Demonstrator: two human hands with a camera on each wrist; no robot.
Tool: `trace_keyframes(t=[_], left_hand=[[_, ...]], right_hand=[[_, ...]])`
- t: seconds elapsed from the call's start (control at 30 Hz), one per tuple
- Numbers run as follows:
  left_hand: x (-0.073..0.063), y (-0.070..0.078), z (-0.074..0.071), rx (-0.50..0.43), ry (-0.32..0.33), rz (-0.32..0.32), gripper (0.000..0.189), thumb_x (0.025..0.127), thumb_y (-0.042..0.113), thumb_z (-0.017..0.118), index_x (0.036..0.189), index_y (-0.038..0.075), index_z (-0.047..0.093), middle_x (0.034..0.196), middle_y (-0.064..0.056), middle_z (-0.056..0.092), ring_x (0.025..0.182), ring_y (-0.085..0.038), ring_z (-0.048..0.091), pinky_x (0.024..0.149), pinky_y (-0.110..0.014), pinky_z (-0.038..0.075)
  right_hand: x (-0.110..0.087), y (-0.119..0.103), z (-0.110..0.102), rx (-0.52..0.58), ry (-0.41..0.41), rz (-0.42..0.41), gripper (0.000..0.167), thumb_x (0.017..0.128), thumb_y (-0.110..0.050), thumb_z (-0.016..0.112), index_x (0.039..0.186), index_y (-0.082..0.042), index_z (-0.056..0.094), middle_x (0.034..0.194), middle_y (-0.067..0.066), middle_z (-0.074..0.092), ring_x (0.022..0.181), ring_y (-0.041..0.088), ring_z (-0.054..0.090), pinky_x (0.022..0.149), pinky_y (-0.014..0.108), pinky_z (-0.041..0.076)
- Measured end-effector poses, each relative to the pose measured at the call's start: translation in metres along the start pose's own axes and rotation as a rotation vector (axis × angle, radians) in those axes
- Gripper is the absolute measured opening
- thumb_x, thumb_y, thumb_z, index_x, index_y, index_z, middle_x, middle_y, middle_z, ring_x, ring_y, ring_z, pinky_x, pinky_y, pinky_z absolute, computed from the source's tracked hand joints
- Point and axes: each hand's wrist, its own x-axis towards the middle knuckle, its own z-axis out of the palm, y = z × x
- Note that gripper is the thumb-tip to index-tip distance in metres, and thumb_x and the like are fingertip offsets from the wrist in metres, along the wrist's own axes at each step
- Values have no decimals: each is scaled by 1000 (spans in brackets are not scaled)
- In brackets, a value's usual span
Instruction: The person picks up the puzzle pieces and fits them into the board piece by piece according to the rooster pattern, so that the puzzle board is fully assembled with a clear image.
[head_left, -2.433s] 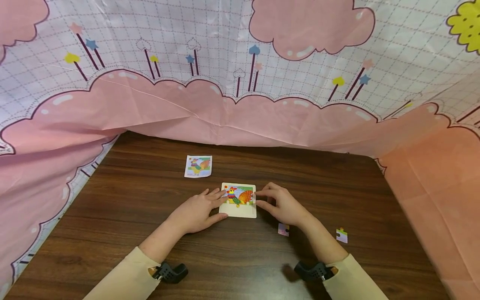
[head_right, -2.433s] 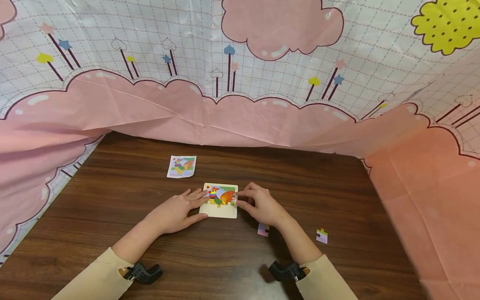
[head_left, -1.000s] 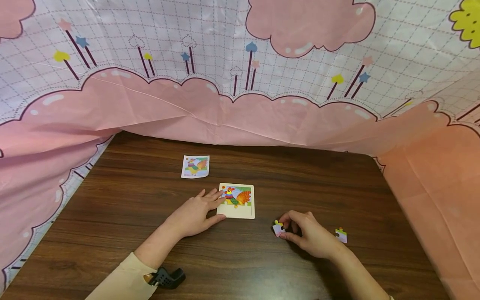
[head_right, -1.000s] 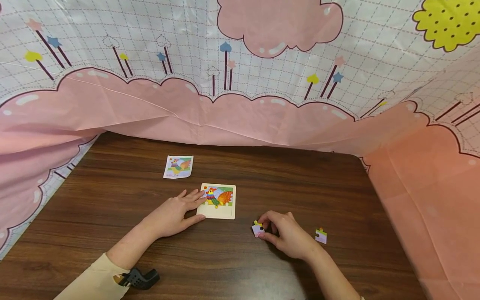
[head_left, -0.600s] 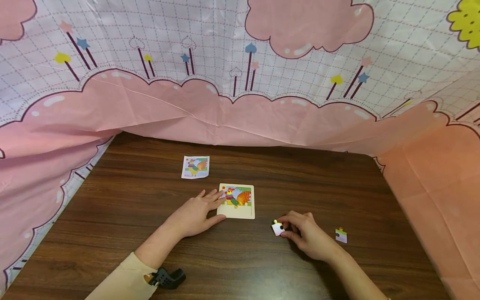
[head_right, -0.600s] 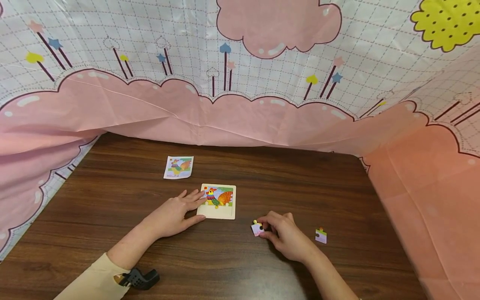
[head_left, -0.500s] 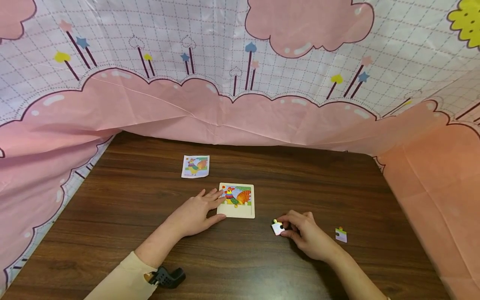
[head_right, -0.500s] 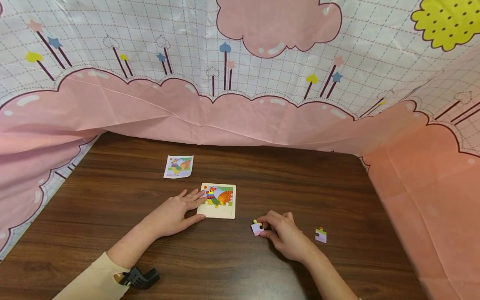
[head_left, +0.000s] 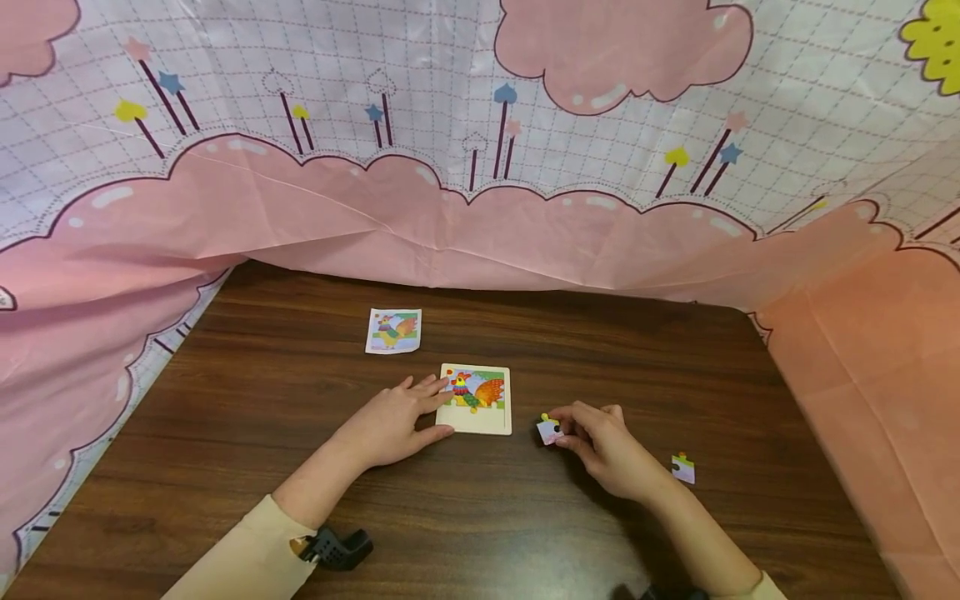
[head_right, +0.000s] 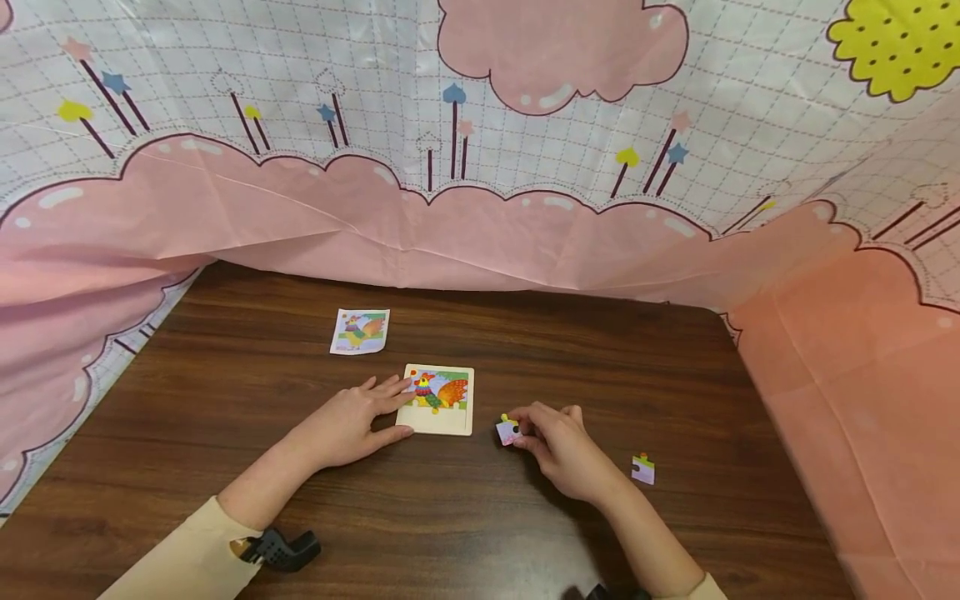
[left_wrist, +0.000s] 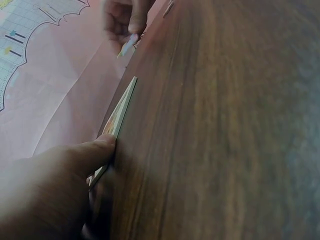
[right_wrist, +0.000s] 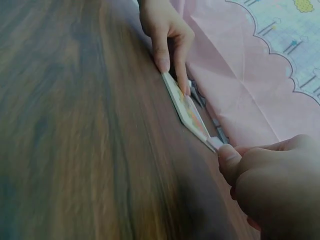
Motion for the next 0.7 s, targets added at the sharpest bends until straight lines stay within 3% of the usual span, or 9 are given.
trace_keyframes(t=[0.1, 0.3, 0.7], left_hand=[[1, 0, 0, 1, 0, -10, 68, 102, 60, 63, 156, 19, 56, 162, -8, 45, 150, -35, 41, 122, -56, 33], [3, 0, -1, -15, 9, 2, 68, 101, 57, 67, 154, 16, 58, 159, -12, 49, 149, -28, 43, 124, -52, 31], [3, -1, 0, -28, 29, 14, 68, 100, 56, 68, 153, 14, 59, 157, -15, 50, 148, -32, 45, 122, -56, 33]], right_hand=[[12, -5, 5, 13, -4, 22, 33, 92, -4, 82, 122, -10, 71, 84, -13, 58, 71, 1, 49, 81, 41, 27], [38, -17, 21, 39, 2, 30, 29, 93, -9, 82, 120, -8, 72, 86, -13, 60, 74, 2, 53, 82, 41, 27], [74, -37, 54, 44, 3, 68, 31, 94, -14, 81, 123, -5, 72, 92, -10, 68, 77, 1, 58, 84, 44, 28]])
